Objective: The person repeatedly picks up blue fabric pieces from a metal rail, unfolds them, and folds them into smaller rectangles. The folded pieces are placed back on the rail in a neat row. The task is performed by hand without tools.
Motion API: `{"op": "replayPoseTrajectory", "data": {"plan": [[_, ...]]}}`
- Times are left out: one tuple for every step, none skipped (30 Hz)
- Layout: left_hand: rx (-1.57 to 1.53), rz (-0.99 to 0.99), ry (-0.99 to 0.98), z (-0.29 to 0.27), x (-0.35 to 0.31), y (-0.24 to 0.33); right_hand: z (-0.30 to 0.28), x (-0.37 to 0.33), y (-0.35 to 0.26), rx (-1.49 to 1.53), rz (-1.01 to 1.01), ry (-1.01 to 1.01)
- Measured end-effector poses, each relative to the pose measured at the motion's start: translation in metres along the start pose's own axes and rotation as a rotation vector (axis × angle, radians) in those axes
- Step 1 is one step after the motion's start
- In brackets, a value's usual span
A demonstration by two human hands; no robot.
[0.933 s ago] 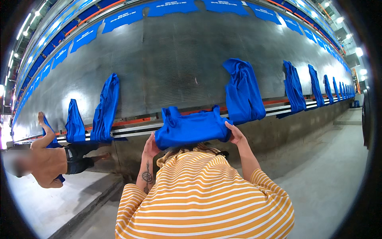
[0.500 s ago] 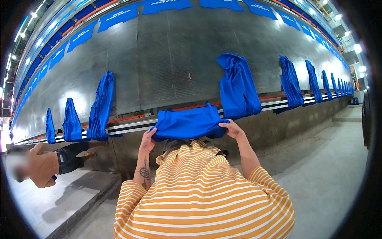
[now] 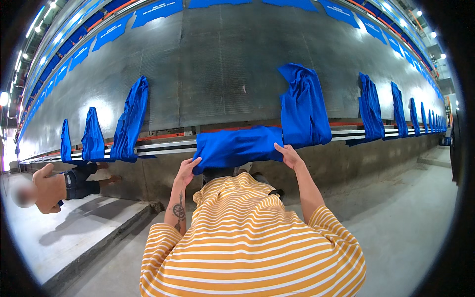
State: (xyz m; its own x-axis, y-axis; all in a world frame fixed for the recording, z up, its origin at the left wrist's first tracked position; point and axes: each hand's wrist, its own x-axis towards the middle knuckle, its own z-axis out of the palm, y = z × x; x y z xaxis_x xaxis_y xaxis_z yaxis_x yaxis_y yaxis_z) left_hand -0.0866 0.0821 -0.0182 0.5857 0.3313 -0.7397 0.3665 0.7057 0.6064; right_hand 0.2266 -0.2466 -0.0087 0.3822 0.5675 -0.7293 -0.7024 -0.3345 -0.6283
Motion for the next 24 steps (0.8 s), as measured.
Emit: {"op": "replayPoseTrajectory", "data": {"plan": [[-0.045,0.031,-0.001,-0.001,0.001,0.003,-0.006,0.001,0.004,-0.055,-0.032,0.025],[-0.089,0.062,-0.002,-0.002,0.003,0.007,-0.010,0.004,0.008,-0.086,-0.067,0.019],[-0.128,0.107,0.020,-0.007,0.004,0.010,-0.010,0.003,0.004,-0.104,-0.100,0.016],[-0.167,0.148,0.044,-0.013,0.004,0.012,-0.007,-0.002,-0.003,-0.121,-0.130,0.012],[-0.206,0.190,0.069,-0.020,0.004,0.016,-0.002,-0.006,-0.011,-0.138,-0.161,0.009],[-0.192,0.168,0.045,-0.023,-0.002,0.028,0.009,-0.020,-0.028,-0.121,-0.173,0.036],[-0.210,0.175,0.044,-0.025,-0.003,0.037,0.011,-0.022,-0.033,-0.071,-0.183,0.059],[-0.229,0.182,0.044,-0.027,-0.003,0.045,0.012,-0.025,-0.035,-0.021,-0.194,0.082],[-0.250,0.190,0.048,-0.028,-0.004,0.053,0.012,-0.025,-0.037,0.028,-0.201,0.101],[-0.276,0.178,0.092,-0.026,-0.005,0.063,0.008,-0.024,-0.039,-0.040,-0.234,0.112],[-0.284,0.177,0.100,-0.028,-0.005,0.071,0.006,-0.023,-0.042,-0.107,-0.241,0.124],[-0.291,0.181,0.114,-0.032,-0.006,0.080,0.016,-0.028,-0.061,-0.173,-0.248,0.127],[-0.299,0.187,0.126,-0.037,-0.006,0.089,0.029,-0.037,-0.083,-0.240,-0.256,0.131],[-0.283,0.188,0.033,-0.043,-0.005,0.101,0.059,-0.046,-0.112,-0.215,-0.280,0.149],[-0.234,0.180,0.005,-0.040,-0.001,0.117,0.062,-0.041,-0.120,-0.193,-0.282,0.170],[-0.186,0.170,-0.017,-0.034,0.000,0.134,0.063,-0.035,-0.125,-0.172,-0.278,0.187],[-0.139,0.159,-0.038,-0.028,0.003,0.151,0.063,-0.028,-0.132,-0.150,-0.273,0.204],[-0.094,0.171,-0.001,-0.020,0.005,0.167,0.070,-0.024,-0.146,-0.173,-0.261,0.222],[-0.070,0.191,-0.026,-0.021,0.015,0.178,0.076,-0.016,-0.157,-0.153,-0.248,0.240],[-0.046,0.211,-0.051,-0.025,0.024,0.188,0.080,-0.006,-0.168,-0.133,-0.235,0.258],[-0.020,0.234,-0.080,-0.027,0.035,0.200,0.083,0.004,-0.178,-0.110,-0.228,0.278],[-0.009,0.250,-0.088,-0.024,0.045,0.213,0.081,0.019,-0.183,-0.106,-0.276,0.279],[0.000,0.266,-0.095,-0.021,0.054,0.226,0.078,0.036,-0.186,-0.103,-0.324,0.280],[0.009,0.286,-0.100,-0.018,0.064,0.238,0.075,0.051,-0.191,-0.102,-0.375,0.277]]}}
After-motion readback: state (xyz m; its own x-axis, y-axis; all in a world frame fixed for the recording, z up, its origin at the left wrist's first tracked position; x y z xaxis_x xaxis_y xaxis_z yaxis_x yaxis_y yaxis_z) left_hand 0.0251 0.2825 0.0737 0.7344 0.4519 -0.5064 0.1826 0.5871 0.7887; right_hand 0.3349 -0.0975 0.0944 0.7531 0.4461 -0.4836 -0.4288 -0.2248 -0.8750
